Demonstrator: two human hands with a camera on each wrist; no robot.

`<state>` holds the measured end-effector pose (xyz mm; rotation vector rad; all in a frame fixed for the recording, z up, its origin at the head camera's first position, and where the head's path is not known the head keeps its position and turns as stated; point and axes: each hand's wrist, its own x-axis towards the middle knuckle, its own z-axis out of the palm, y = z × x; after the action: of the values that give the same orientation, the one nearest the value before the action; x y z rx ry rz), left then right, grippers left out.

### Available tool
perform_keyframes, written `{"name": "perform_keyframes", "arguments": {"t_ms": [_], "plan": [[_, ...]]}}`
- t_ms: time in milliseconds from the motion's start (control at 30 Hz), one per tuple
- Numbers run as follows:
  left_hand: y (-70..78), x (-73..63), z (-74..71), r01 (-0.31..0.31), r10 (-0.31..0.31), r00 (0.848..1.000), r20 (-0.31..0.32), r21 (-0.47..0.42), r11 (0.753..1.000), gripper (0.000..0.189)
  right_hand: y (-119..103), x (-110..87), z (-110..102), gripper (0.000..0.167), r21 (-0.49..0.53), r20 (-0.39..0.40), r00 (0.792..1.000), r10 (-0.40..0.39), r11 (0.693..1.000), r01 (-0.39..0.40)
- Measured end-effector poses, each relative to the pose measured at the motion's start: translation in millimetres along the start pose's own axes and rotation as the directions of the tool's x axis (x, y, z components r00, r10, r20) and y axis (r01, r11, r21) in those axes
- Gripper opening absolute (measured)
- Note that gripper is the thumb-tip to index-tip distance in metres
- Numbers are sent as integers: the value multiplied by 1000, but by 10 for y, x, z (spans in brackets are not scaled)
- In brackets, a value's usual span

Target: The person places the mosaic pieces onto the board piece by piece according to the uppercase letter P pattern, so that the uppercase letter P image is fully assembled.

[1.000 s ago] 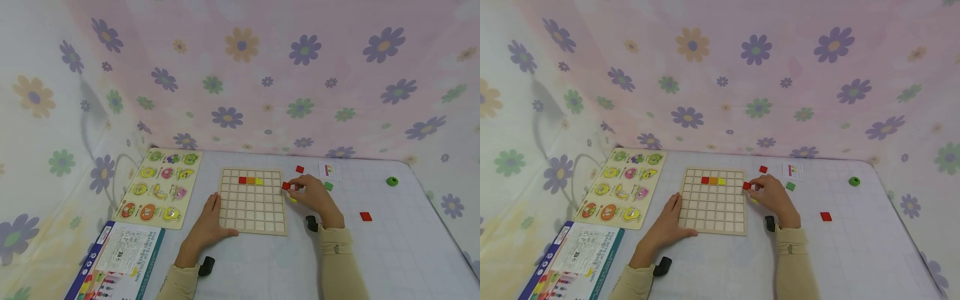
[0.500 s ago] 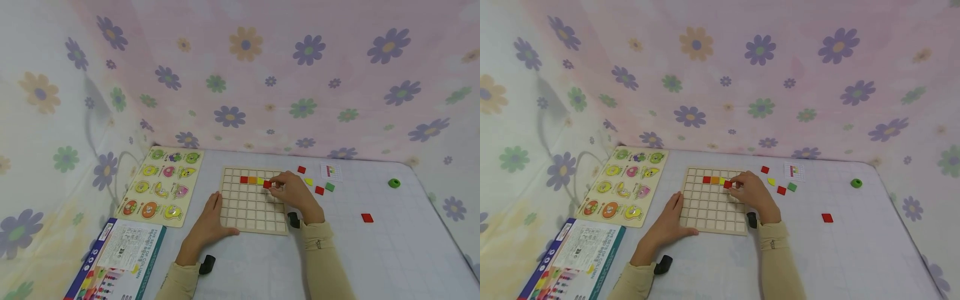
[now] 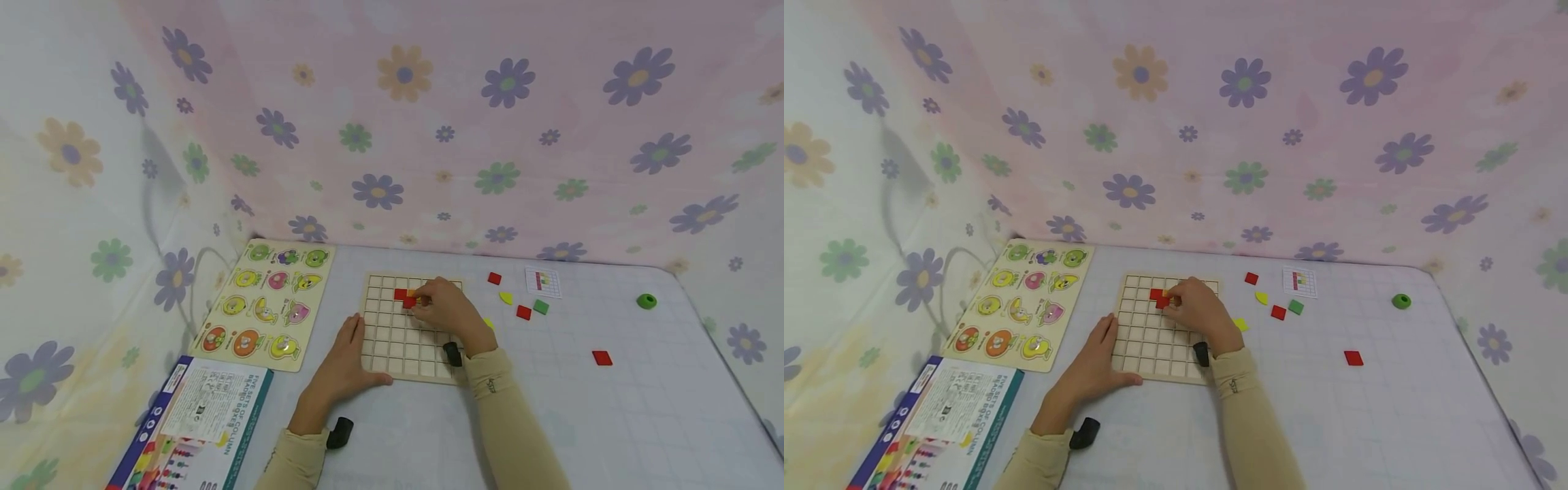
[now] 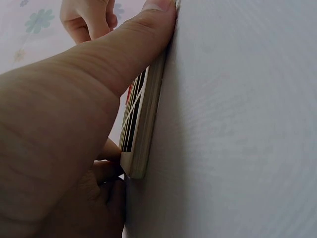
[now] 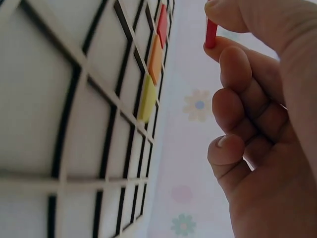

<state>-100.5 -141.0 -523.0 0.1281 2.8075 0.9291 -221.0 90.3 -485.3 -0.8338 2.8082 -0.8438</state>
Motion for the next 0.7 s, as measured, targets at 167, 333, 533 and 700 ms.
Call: {"name": "perform_keyframes", "arguments": {"t_ms": [167,333,533,700], "plan": [[0,-5,-9,2,-2,1000,2,-4,1000,132,-49,62,67,13,-54,2,999,-47,997,47],[6,-21,-21,-2,2,1000,-3,-15,1000,132,-83,92,93,10,-42,18,999,-48,998,49],[7,-23,-24,-8,8,1000,2,-14,1000,131,-91,126,107,15,-34,37,999,-38,999,39],[-7,-15,-17,-12,12,1000,-1,-5,1000,132,-79,166,144,6,-26,44,998,-38,999,39]]}}
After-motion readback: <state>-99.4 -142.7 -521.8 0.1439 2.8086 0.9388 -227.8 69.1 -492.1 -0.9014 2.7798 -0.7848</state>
